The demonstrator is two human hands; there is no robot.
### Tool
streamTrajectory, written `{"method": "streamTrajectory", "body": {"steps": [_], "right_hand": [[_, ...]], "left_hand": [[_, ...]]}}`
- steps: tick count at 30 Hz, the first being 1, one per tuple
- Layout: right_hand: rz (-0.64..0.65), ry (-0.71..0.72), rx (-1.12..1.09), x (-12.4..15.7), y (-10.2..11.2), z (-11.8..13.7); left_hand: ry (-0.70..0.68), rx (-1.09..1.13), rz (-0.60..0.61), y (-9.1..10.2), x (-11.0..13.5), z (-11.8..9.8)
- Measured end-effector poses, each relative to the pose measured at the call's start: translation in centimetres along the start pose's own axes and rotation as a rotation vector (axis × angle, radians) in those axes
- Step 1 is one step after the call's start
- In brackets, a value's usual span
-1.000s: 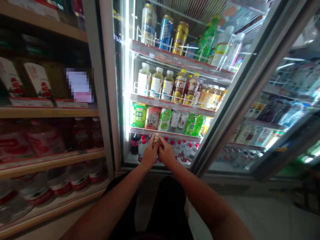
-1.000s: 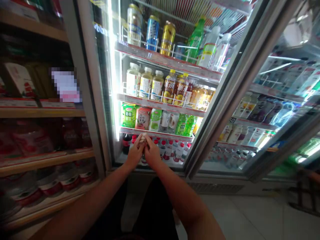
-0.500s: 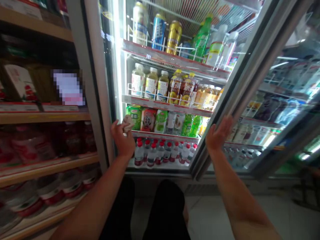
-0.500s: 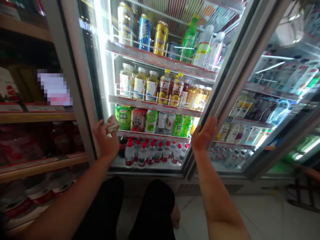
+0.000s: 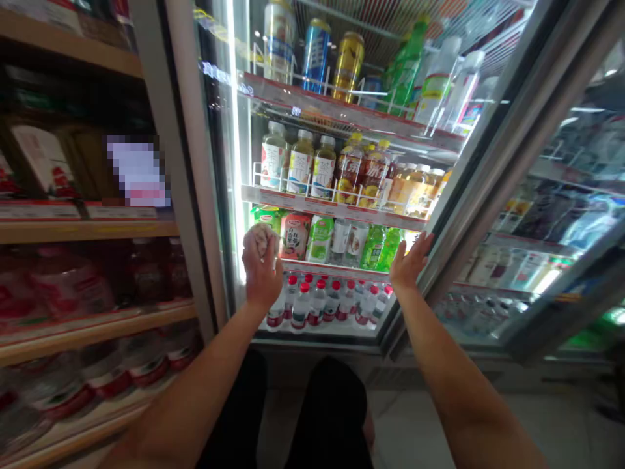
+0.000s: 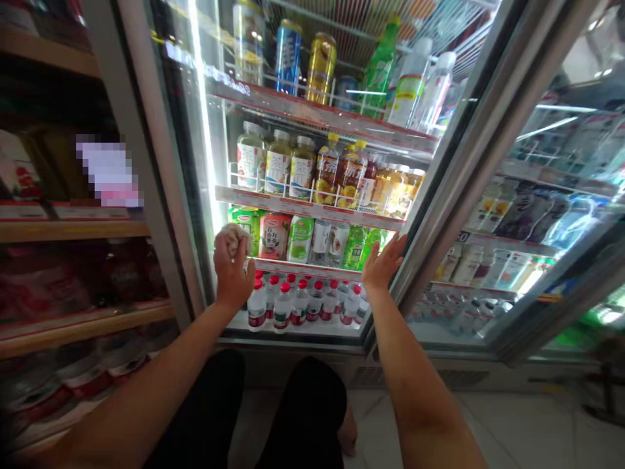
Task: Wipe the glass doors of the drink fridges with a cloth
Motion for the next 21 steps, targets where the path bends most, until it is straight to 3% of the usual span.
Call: {"method": "streamTrajectory", "body": {"steps": [3,6,8,11,14,18,21], "right_hand": [[-0.04,-0.306,-0.121,-1.3,-0.3,2.4],[-0.087,-0.452,-0.141,-2.0,-1.1,4.6],[-0.154,-0.46,-0.088,-1.7,-1.7,5.1],[-0.241,-0.335,0.013,-0.7,-2.5,4.6],[-0.299,-0.252,0.068,0.1,-3.2,3.2],[-0.341,-0.25,0.093,0.4,-3.5,2.7],[-0.318,-0.31,0.073,-0.2,-3.2,4.2]], "left_hand": [[0.029,-0.049,-0.011,-0.4,-1.0,0.0],[0.029,-0.065,0.041,-1.2,0.5,0.0],[0.024,-0.067,0.076,-1.6,2.8,0.4],[-0.028,-0.048,0.123,-1.8,6.7,1.5],[-0.063,-0.039,0.134,-1.6,8.6,2.9],[-0.006,-0.013,0.087,-0.8,6.4,3.7],[0.041,0.002,0.03,-0.4,4.1,3.4]]}}
Point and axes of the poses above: each hand's wrist, its own x-axis away from the middle knuckle, its own y-axis out of the back of the hand, z = x × y, the point moved 2 cm from there along -x, towards the middle knuckle, and after that the axes turned 6 degrees about x, right-handed, at the moved point
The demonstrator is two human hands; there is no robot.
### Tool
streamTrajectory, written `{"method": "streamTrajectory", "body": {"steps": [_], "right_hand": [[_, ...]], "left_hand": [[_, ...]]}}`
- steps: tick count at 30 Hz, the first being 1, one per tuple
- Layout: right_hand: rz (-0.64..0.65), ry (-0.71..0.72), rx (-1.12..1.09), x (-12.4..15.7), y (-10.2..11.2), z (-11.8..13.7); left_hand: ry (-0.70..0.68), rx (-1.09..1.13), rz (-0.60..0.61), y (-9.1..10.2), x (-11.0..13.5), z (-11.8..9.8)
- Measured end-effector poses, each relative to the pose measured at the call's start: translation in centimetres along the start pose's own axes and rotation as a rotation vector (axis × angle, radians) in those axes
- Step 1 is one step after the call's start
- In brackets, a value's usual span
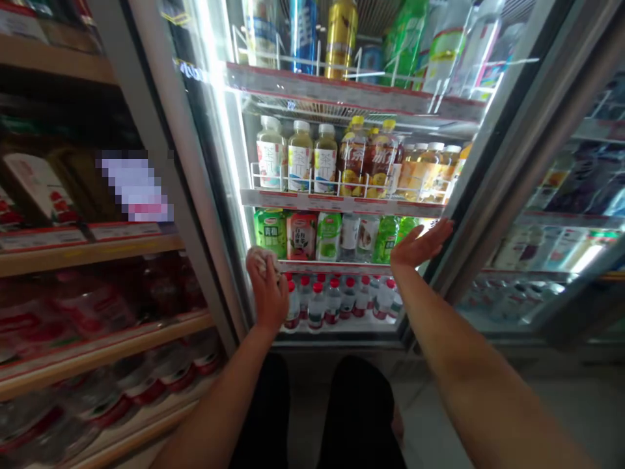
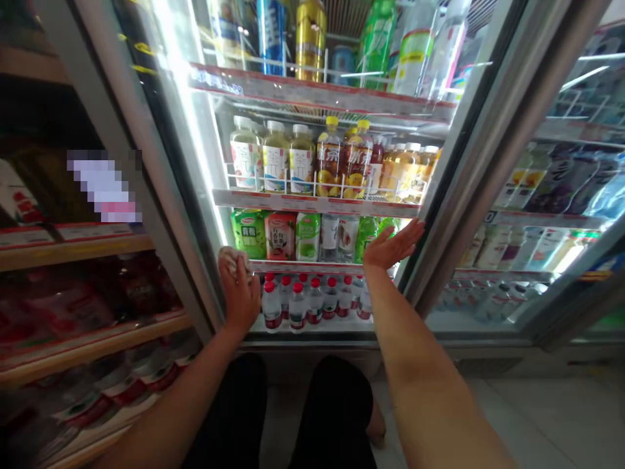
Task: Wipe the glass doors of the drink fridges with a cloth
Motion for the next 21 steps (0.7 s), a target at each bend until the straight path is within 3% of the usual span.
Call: {"method": "streamTrajectory", "body": {"steps": [3,6,10,13,17,19,21], "right_hand": [[0.069,-0.275,-0.031,-0.4,0.3,2.6],[0.118,-0.469,-0.075,-0.8,0.4,5.0],[0.104,-0.442,-0.074,-0.7,0.2,5.9],[0.081,-0.469,-0.042,-0.3,0.0,5.7],[0.003,-0.461,0.023,0.0,-0.3,5.9],[0.001,-0.444,0.045,0.1,-0.3,6.0],[0.033,-0.435,0.053,0.2,-0.2,6.0]], "left_hand": [[0.009,0.005,0.009,-0.5,0.2,-0.5],[0.041,0.008,0.067,-1.5,2.8,-0.8],[0.055,0.018,0.149,-1.5,4.8,-0.3],[0.049,0.011,0.138,-0.3,2.8,0.5],[0.117,-0.033,0.027,0.9,0.1,1.0],[0.185,-0.039,0.005,0.5,1.0,0.9],[0.24,-0.025,0.026,-0.3,3.5,0.7]]}}
Point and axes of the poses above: each hand's wrist, its own x-axis away from the middle knuckle, its own y-axis out of the back of the hand, z = x × y, the point moved 2 cm from there along -x, towards the middle knuckle, and after that the axes turned 6 degrees about x, right-handed, at the moved point
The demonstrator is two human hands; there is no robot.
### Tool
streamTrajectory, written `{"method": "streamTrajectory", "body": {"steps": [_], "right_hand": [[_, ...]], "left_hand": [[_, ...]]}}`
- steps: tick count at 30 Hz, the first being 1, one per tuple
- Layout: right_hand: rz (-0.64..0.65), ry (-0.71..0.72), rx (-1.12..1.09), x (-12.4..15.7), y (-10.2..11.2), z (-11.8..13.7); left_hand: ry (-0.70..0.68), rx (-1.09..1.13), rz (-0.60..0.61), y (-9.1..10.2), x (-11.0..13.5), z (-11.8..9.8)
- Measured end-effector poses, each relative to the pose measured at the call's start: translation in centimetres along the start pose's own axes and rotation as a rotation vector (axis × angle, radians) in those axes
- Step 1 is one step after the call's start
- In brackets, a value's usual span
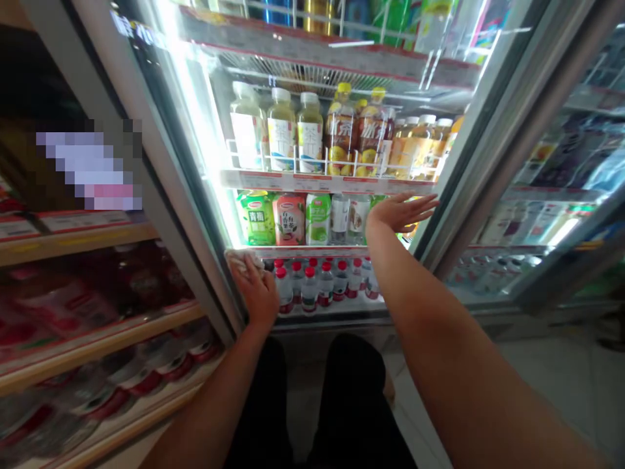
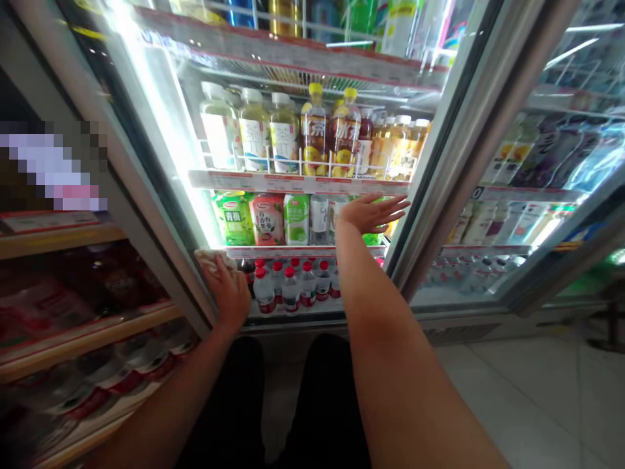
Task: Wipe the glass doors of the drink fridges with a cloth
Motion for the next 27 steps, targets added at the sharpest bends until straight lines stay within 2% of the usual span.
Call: {"method": "streamTrajectory", "body": {"steps": [3,5,7,10,12,14,18,20,27], "right_hand": [[0.022,0.02,-0.001,0.1,0.2,-0.1],[0.006,0.03,-0.007,0.1,0.2,-0.2],[-0.015,0.031,-0.007,0.0,0.0,-0.3],[-0.036,0.042,0.0,-0.2,-0.6,-0.4],[-0.042,0.048,0.01,-0.4,-0.9,-0.5],[-0.044,0.051,0.014,-0.4,-1.0,-0.6],[-0.07,0.049,0.0,-0.4,-0.8,-0.7],[-0.07,0.047,-0.007,-0.3,-0.8,-0.6],[-0.043,0.038,0.002,-0.2,-0.3,-0.3]], "left_hand": [[0.012,0.026,0.11,-1.5,4.0,0.8],[-0.009,0.035,0.145,-1.9,4.9,1.3],[-0.026,0.037,0.106,-1.6,3.6,1.3],[-0.062,0.037,0.006,-0.6,-0.4,0.5],[-0.099,0.045,-0.019,0.0,-2.3,-0.1],[-0.113,0.049,-0.011,0.2,-2.5,-0.4],[-0.113,0.029,0.078,-0.1,0.3,0.1],[-0.134,0.026,0.096,-0.2,0.8,0.4],[-0.217,0.013,0.004,0.3,-2.9,-1.4]]}}
Point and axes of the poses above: each hand's wrist, its own x-axis away from the middle knuckle, its own y-axis out of the back of the hand, z = x × y, the point moved 2 cm from there along -x, towards the middle knuckle, and after that the axes turned 6 degrees about x, right-handed, at the moved point
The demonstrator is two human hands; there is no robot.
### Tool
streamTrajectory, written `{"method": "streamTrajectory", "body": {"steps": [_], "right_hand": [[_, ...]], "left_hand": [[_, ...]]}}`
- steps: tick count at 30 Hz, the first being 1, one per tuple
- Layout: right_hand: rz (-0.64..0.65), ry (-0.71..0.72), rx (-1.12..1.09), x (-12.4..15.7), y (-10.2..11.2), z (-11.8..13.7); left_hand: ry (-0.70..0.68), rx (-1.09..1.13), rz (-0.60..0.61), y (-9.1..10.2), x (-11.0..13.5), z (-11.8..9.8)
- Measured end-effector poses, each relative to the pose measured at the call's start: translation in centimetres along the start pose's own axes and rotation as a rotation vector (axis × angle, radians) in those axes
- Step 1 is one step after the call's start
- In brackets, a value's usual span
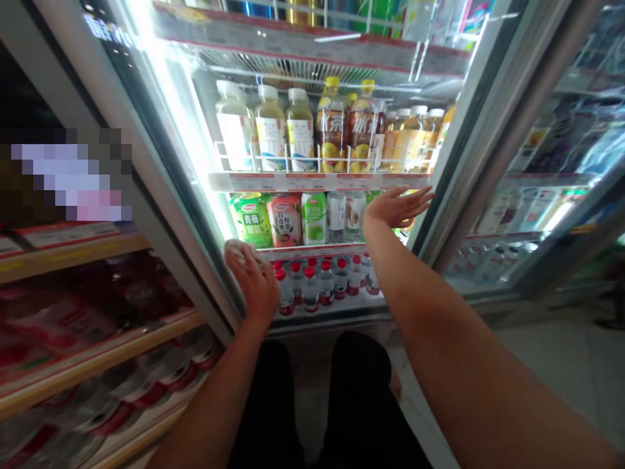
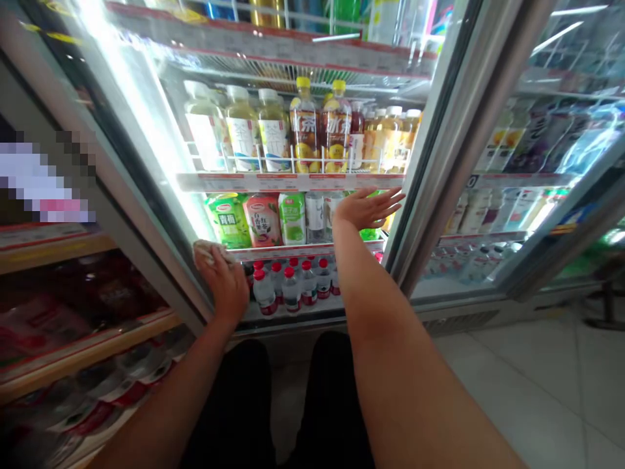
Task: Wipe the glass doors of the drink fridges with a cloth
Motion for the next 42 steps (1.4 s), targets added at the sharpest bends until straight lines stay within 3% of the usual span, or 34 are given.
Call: {"method": "streamTrajectory", "body": {"steps": [7,14,21,29,36,42], "right_hand": [[0.033,0.01,-0.006,0.1,0.2,0.0],[0.011,0.013,-0.013,0.1,0.1,-0.2],[0.023,0.008,-0.009,0.1,0.1,-0.2],[0.024,0.008,-0.011,0.0,-0.1,-0.2],[0.06,0.007,-0.014,0.2,0.5,0.1],[0.044,0.002,-0.015,0.1,0.3,-0.1]], "left_hand": [[-0.087,0.029,0.182,-1.4,3.1,-1.3],[-0.058,0.091,0.023,-0.3,-2.7,-2.3],[-0.149,-0.001,0.208,-1.6,1.8,-2.2],[-0.111,0.044,0.11,-1.7,-2.3,-3.6],[-0.207,0.037,0.253,-2.8,1.8,-4.8],[-0.2,0.059,0.101,-1.8,-3.6,-5.3]]}}
Point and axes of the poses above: each hand's wrist, its own x-axis away from the middle knuckle, its own y-axis out of the back of the hand, z = x × y, the point moved 2 cm from there along -x, towards the middle knuckle, and after that the axes turned 6 degrees about x, right-handed, at the moved point
